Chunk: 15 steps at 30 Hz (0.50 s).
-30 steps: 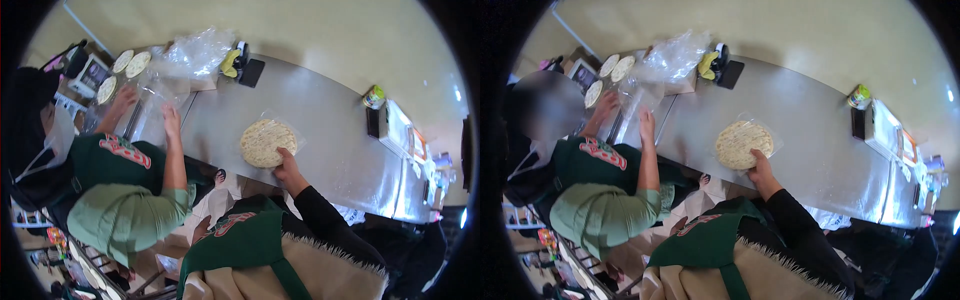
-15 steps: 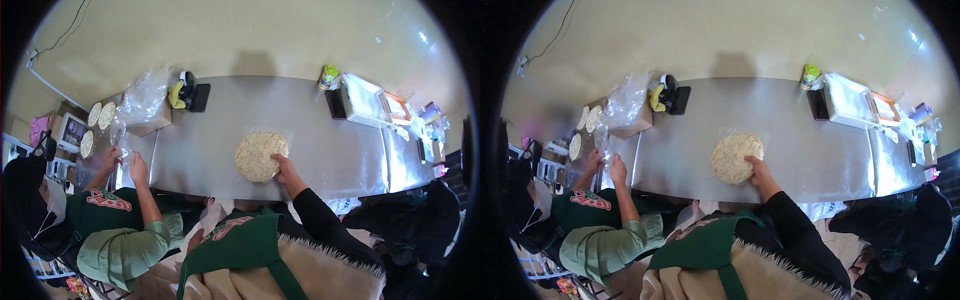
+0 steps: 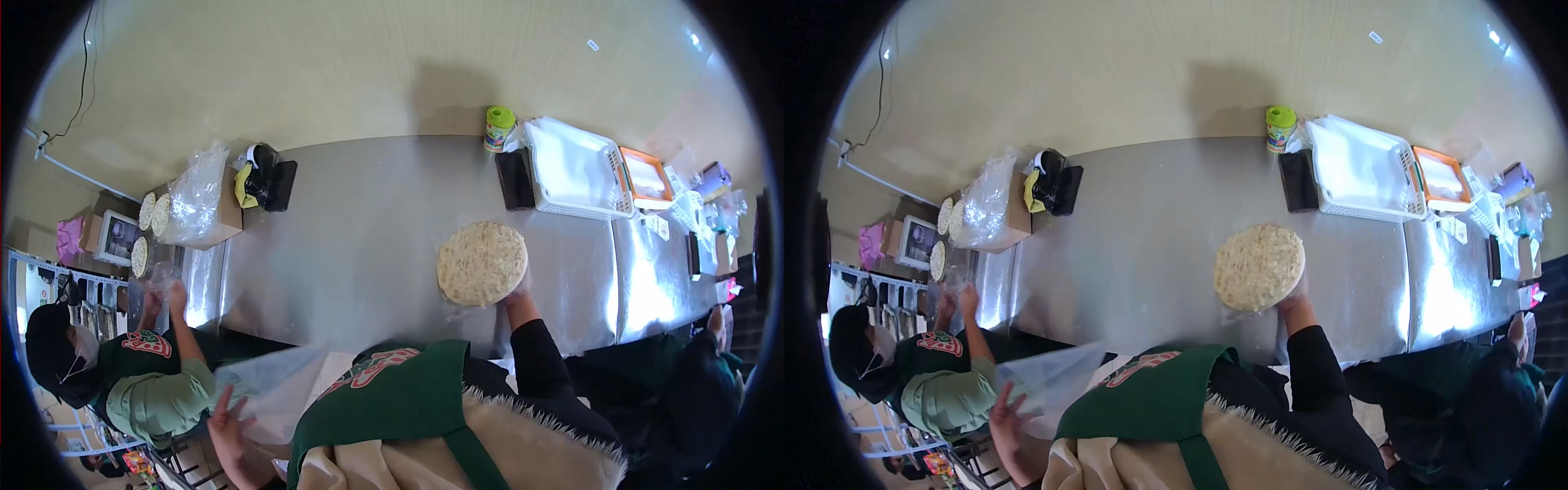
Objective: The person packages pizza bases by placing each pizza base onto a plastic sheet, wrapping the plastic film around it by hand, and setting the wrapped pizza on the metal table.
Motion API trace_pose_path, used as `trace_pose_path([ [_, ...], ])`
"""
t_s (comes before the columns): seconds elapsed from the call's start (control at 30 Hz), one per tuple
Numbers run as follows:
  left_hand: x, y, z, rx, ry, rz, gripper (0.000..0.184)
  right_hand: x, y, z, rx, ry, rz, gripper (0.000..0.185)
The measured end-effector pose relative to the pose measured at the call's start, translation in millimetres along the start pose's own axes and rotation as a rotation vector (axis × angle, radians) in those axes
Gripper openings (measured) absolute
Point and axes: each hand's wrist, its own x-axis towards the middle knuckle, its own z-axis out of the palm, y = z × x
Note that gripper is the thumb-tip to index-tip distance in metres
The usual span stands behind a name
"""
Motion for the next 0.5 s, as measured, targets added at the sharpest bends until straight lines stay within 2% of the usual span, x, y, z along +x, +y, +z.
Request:
trace_pose_path([
  [0.07, 7.4, 39.3, 16.5, 0.01, 0.045, 0.227, 0.065, 12.8, -0.7, -3.2, 0.02, 0.02, -0.025, 0.055],
  [0.1, 17.0, 55.0, 27.5, 0.027, 0.051, 0.223, 0.065, 17.1, -0.7, -3.6, 0.028, 0.025, -0.032, 0.054],
  [0.17, 43.4, 82.7, 56.9, -0.006, 0.093, 0.36, 0.052, 21.7, -0.9, -3.4, 0.062, 0.031, -0.019, 0.054],
  [0.23, 77.6, 102.3, 96.3, -0.047, 0.129, 0.41, 0.066, 26.5, 1.3, -4.6, 0.087, 0.025, -0.007, 0.054],
  [0.3, 120.3, 107.7, 130.4, 0.084, 0.024, 0.611, 0.069, 29.3, 3.5, -3.8, 0.102, 0.033, 0.002, 0.054],
  [0.37, 155.3, 112.2, 173.6, 0.216, 0.017, 0.691, 0.068, 32.0, 3.7, -1.9, 0.11, 0.031, 0.014, 0.053],
  [0.43, 186.0, 112.2, 213.0, 0.466, -0.021, 0.794, 0.064, 32.3, 3.2, -1.3, 0.111, 0.028, 0.019, 0.053],
  [0.5, 211.5, 108.9, 250.6, 0.682, -0.023, 0.992, 0.063, 29.2, 2.6, -2.2, 0.115, 0.023, 0.018, 0.053],
])
